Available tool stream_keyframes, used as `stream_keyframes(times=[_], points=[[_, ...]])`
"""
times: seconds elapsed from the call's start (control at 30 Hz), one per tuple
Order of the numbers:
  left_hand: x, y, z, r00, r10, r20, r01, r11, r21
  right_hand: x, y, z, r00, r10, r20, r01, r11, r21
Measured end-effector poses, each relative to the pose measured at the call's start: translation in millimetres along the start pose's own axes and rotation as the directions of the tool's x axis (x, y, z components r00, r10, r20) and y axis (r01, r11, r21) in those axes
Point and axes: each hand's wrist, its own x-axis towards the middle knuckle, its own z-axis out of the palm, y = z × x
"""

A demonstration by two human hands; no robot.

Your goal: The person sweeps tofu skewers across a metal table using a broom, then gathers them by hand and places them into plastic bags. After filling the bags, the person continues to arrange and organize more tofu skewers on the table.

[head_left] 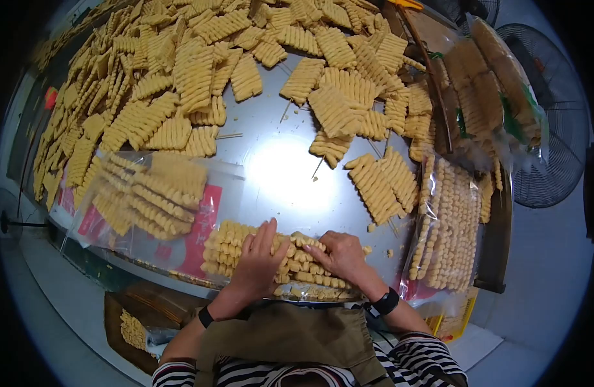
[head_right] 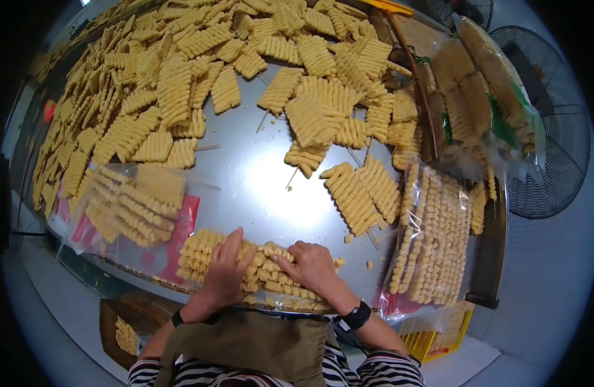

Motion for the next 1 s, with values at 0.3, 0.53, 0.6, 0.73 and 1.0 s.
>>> stream_keyframes(times=[0.3, 0.53, 0.6, 0.73, 1.0], points=[[6, -14, 7, 0.988, 0.073, 0.135, -0.066, 0.996, -0.061, 52, 39, -37, 0.969, 0.239, 0.063, -0.247, 0.924, 0.292], [5, -14, 4, 0.985, 0.083, 0.153, -0.077, 0.996, -0.041, 192, 155, -81, 0.849, 0.256, -0.462, -0.341, 0.934, -0.108], [6, -13, 6, 0.987, 0.056, 0.152, -0.045, 0.996, -0.080, 204, 156, -71, 0.853, 0.470, -0.228, -0.514, 0.832, -0.208], [8, -9, 2, 0.984, 0.022, 0.176, 0.001, 0.992, -0.129, 199, 124, -8, 0.817, 0.487, -0.310, -0.548, 0.823, -0.152], [3, -10, 4, 0.988, 0.095, 0.124, -0.081, 0.990, -0.113, 155, 80, -39, 0.666, 0.353, -0.657, -0.153, 0.927, 0.343]])
